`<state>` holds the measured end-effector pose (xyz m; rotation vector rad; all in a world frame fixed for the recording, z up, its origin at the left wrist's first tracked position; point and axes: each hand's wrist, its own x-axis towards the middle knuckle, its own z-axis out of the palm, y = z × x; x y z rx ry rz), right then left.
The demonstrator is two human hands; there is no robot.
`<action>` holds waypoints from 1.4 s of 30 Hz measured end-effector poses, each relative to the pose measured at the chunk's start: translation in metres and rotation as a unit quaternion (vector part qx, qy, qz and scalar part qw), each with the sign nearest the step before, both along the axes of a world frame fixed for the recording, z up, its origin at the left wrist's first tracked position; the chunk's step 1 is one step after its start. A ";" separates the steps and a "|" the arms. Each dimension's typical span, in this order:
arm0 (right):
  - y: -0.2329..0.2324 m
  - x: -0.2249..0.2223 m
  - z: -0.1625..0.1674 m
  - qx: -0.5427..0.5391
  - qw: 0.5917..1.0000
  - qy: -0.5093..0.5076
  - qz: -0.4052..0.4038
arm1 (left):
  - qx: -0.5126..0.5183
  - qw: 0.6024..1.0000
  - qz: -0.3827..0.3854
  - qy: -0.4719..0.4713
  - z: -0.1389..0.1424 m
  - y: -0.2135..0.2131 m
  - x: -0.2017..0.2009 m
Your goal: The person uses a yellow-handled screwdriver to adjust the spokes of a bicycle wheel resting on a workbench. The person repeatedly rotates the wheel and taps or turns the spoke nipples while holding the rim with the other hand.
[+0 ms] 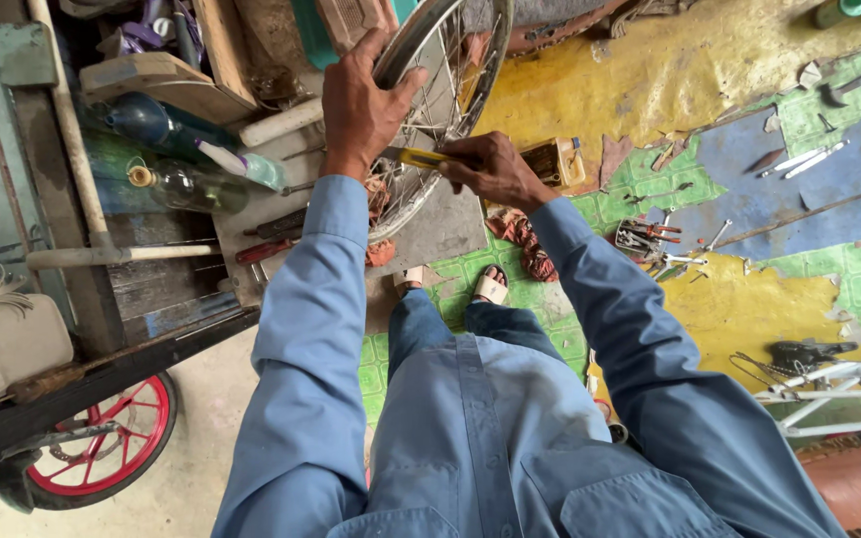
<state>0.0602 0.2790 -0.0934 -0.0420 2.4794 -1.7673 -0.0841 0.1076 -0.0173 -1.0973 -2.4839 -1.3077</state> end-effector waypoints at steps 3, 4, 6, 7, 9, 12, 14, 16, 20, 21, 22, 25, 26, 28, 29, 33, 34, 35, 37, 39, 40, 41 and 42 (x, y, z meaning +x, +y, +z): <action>-0.001 -0.003 -0.007 0.022 1.000 -0.009 0.016 | -0.069 0.994 0.036 -0.080 -0.003 0.001 0.000; -0.001 -0.005 -0.010 0.037 0.999 -0.006 0.015 | -0.059 0.995 0.030 -0.074 -0.004 0.002 -0.001; -0.001 -0.010 -0.014 0.057 0.998 -0.025 -0.014 | -0.038 0.997 0.019 -0.063 -0.005 0.002 -0.001; -0.001 -0.011 -0.016 0.066 0.997 -0.036 -0.027 | -0.028 0.999 0.015 -0.034 -0.005 0.002 -0.001; 0.000 -0.009 -0.016 0.056 0.997 -0.009 -0.044 | -0.009 1.000 0.008 0.024 -0.005 0.002 0.000; 0.000 0.010 -0.013 0.044 0.998 0.000 -0.050 | -0.061 0.996 0.025 -0.053 -0.004 0.002 -0.001; -0.004 0.028 -0.012 0.043 0.996 0.029 -0.067 | -0.043 0.998 0.030 -0.041 -0.002 0.001 -0.002; -0.014 0.047 -0.015 0.042 0.990 0.085 -0.101 | -0.031 0.998 0.035 -0.034 0.000 0.000 -0.003; -0.046 0.055 -0.032 -0.056 0.953 0.075 -0.289 | -0.029 0.996 0.050 -0.062 0.002 0.001 -0.003; -0.056 0.052 -0.034 -0.034 0.954 0.061 -0.292 | -0.032 0.995 0.055 -0.078 0.001 0.002 -0.002; -0.066 0.047 -0.035 -0.012 0.954 0.048 -0.295 | -0.026 0.996 0.059 -0.061 0.000 0.004 0.000; -0.109 0.043 -0.028 -0.024 0.945 0.084 -0.314 | -0.019 0.995 0.093 0.004 -0.004 0.011 0.003; -0.124 0.044 -0.024 -0.029 0.943 0.105 -0.315 | -0.023 0.992 0.116 0.032 -0.006 0.014 0.003; -0.137 0.040 -0.018 -0.041 0.938 0.147 -0.311 | -0.040 0.988 0.146 0.012 -0.008 0.015 0.002; -0.139 0.039 -0.016 -0.069 0.943 0.114 -0.306 | -0.053 0.987 0.150 -0.035 -0.009 0.014 0.002; -0.119 0.029 -0.019 -0.090 0.938 -0.035 -0.333 | -0.087 0.968 0.160 -0.172 -0.016 0.007 0.001; -0.121 0.031 -0.021 -0.078 0.930 -0.081 -0.349 | -0.080 0.971 0.165 -0.156 -0.019 0.005 0.001; -0.119 0.030 -0.023 -0.073 0.936 -0.017 -0.344 | -0.074 0.973 0.169 -0.140 -0.023 0.004 0.000; -0.127 0.034 -0.027 -0.056 0.936 0.105 -0.331 | -0.058 0.980 0.173 -0.079 -0.030 0.005 -0.003; -0.141 0.039 -0.030 -0.071 0.943 0.117 -0.302 | -0.040 0.984 0.174 0.017 -0.036 0.005 -0.008; -0.140 0.036 -0.032 -0.080 0.946 0.130 -0.288 | -0.066 0.981 0.182 -0.026 -0.037 0.006 -0.012; -0.142 0.036 -0.034 -0.107 0.937 0.114 -0.313 | -0.093 0.975 0.191 -0.069 -0.038 0.005 -0.015; -0.138 0.033 -0.037 -0.136 0.926 0.096 -0.338 | -0.122 0.966 0.200 -0.112 -0.039 0.004 -0.016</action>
